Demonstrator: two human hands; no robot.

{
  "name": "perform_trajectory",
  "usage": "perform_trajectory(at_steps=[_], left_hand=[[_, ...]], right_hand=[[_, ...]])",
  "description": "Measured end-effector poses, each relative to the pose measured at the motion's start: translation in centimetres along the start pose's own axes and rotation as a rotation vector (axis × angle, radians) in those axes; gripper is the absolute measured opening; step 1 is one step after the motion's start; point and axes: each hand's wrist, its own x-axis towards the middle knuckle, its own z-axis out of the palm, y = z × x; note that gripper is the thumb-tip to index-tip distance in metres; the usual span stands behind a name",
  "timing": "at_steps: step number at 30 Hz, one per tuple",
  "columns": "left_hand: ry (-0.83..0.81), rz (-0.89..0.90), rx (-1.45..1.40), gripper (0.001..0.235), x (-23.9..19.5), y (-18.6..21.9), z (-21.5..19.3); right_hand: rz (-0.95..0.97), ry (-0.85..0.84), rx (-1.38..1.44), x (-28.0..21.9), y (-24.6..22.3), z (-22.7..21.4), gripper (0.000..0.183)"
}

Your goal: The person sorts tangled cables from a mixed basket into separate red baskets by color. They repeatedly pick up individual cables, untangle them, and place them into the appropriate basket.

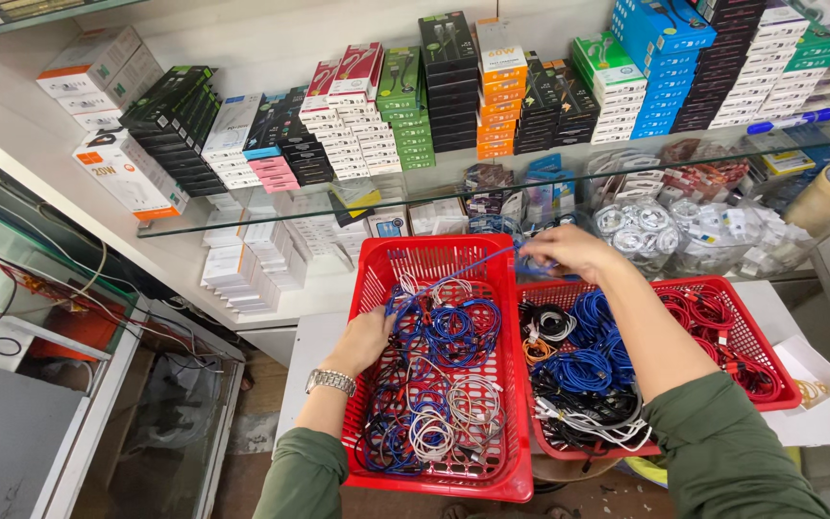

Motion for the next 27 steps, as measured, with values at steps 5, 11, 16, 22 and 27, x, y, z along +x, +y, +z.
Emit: perform_trajectory(at_steps=[5, 11, 16, 22, 27], left_hand=[[0.003, -0.129, -0.192, 0.039, 1.5, -4.5, 3.4], [-0.398, -0.366, -1.051, 0.035, 0.6, -5.5, 1.7], [-0.660, -0.119, -1.433, 0.032, 0.2, 0.3, -2.0], [-0.381, 0.024, -2.027, 0.030, 1.0, 6.7, -2.8], [0.135, -0.145, -1.877, 0.020, 1.3, 9.8, -2.5]], right_hand=[[0.054, 0.049, 0.615, 0.5, 1.7, -3.7, 0.022], [0.111, 0.150, -0.515, -1.1, 2.6, -6.0, 0.038], [-0.467, 0.082, -0.931, -1.9, 2.4, 4.0, 0.064], [-0.458, -0.040, -0.437, -4.0, 3.3, 17.3, 0.040], [-0.400, -0.251, -0.553, -5.5, 1.9, 17.1, 0.036]])
